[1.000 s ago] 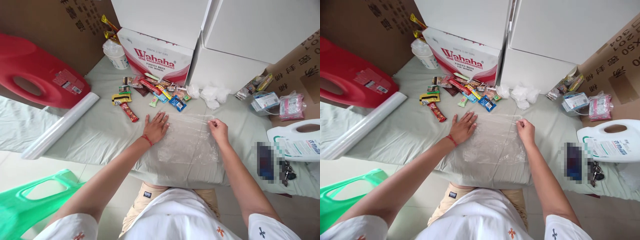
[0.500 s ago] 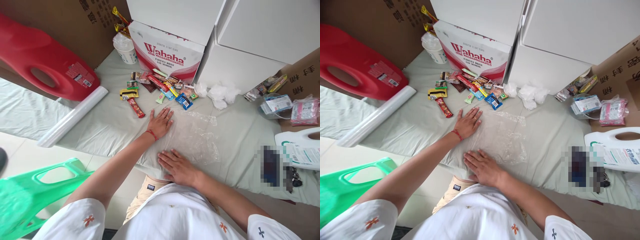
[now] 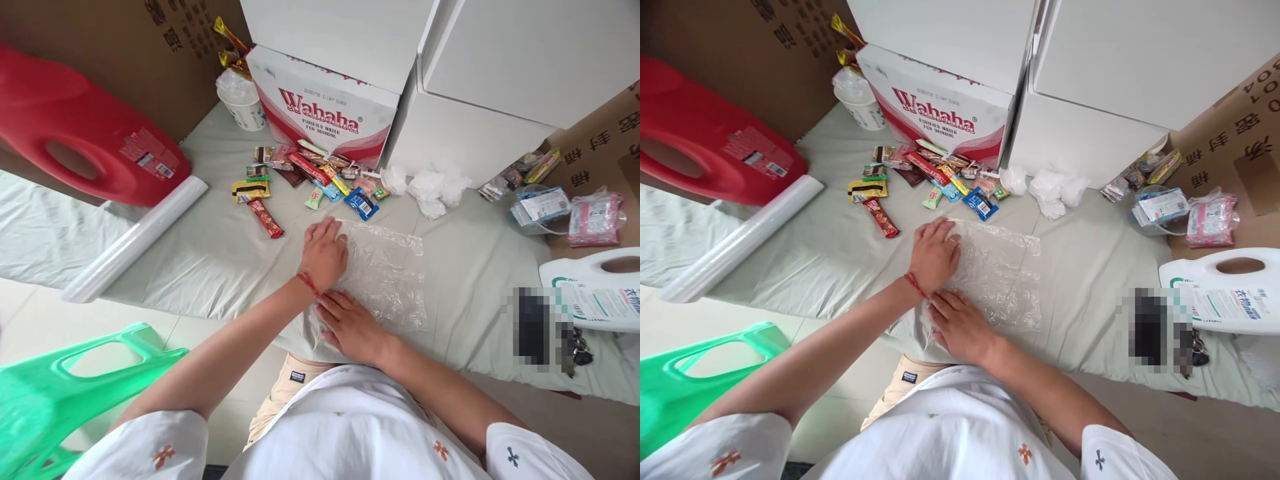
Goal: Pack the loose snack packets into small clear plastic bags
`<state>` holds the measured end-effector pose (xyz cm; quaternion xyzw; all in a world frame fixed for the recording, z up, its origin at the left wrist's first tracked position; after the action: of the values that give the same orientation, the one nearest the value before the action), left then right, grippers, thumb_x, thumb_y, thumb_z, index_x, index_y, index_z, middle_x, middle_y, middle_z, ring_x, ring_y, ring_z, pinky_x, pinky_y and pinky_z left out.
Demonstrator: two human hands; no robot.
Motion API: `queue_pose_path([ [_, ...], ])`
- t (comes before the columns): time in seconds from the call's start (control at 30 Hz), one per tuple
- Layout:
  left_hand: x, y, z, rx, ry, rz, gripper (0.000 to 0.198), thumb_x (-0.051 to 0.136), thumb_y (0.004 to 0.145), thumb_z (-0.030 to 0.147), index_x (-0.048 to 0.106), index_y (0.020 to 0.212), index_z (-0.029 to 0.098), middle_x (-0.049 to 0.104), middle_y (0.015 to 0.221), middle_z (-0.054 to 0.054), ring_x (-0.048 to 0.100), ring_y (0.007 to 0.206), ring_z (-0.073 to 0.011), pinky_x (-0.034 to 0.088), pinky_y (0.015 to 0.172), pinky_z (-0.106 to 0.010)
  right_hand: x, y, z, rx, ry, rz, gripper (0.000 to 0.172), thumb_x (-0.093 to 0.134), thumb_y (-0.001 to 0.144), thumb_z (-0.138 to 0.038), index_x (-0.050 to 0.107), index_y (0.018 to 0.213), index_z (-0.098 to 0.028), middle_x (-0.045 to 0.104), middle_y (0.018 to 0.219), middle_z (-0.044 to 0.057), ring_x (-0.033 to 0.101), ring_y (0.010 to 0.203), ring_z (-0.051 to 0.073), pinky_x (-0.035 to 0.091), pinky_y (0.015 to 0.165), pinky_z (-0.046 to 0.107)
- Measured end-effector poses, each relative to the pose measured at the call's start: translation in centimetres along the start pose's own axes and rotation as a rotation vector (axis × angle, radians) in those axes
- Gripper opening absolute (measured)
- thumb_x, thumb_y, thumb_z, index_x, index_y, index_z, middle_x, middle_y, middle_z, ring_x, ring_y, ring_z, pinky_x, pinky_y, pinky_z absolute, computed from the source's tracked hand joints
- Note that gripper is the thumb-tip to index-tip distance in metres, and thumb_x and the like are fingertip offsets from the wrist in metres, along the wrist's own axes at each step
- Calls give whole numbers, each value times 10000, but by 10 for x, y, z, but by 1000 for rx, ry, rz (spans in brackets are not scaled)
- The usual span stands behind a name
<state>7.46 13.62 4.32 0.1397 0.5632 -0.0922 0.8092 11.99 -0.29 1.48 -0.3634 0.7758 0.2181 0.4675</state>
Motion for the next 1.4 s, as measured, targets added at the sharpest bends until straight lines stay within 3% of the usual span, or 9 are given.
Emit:
queue_pose_path([
  [0.27,43,-16,-12,-118,44,-164,605,279,1079,476,427,1608,223,331,1714,-125,282,1589,-353,118,1249,-736,19,-30,-21,-84,141,-127,584,592,1029,-445,544,1516,-126,446,1648,155,318,1580,270,286,1309,490],
  [0.37,49,-27,-13,-111,61,-152,674,273,1070,540,348,1648,202,254,1736,-138,219,1611,-370,29,1240,-766,-4,-48,-20,-171,349,-153,417,580,1041,-431,688,1357,-181,673,1442,104,528,1442,210,403,1236,405],
  [0.47,51,-35,-8,-92,73,-140,700,274,1064,567,325,1657,197,225,1742,-146,189,1620,-374,-19,1231,-779,-62,-38,46,98,333,157,374,446,1091,-349,697,1344,-234,745,1305,84,645,1290,201,498,1142,410],
  [0.53,50,-36,-7,-77,74,-141,691,275,1064,573,332,1655,218,228,1741,-141,189,1621,-371,-35,1222,-790,-90,-28,98,259,139,265,434,426,1087,-350,610,1467,-248,628,1496,97,504,1459,260,397,1230,526],
  [0.7,44,-34,-26,-74,90,-144,640,283,1074,542,348,1646,262,239,1739,-119,232,1611,-355,-69,1204,-809,-89,-14,195,377,-123,125,539,395,1078,-415,512,1558,-198,416,1674,105,324,1575,338,217,1284,624],
  [0.83,41,-34,-38,-75,102,-145,662,279,1072,556,302,1662,257,214,1744,-116,233,1612,-345,-58,1211,-802,-104,-29,233,488,-172,271,541,366,1066,-404,581,1484,-136,508,1596,168,437,1485,341,328,1231,566],
  [1.0,44,-34,-39,-90,128,-170,694,259,1065,576,285,1667,232,201,1748,-114,204,1618,-365,-4,1211,-813,-135,11,231,579,-193,404,460,435,1036,-387,655,1345,-128,683,1283,194,573,1213,342,461,1069,483],
  [1.2,43,-34,-38,-84,129,-166,698,238,1067,590,287,1665,233,199,1749,-97,211,1620,-335,33,1225,-799,-128,101,208,667,-316,243,592,609,980,-509,570,1417,-112,638,1324,214,509,1275,368,474,1003,442],
  [1.4,40,-35,-38,-83,98,-143,687,263,1068,581,299,1661,234,212,1747,-95,223,1616,-341,38,1234,-791,-121,106,206,752,-340,86,442,660,930,-405,674,1262,-114,685,1263,217,610,1208,342,510,910,376],
])
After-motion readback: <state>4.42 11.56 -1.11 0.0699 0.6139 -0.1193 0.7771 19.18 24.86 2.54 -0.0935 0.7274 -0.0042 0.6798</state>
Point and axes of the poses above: each hand's wrist, its own y-axis towards the middle knuckle, its own x-axis out of the palm, z = x × y, the point moved 9 cm from there along y, towards the middle knuckle
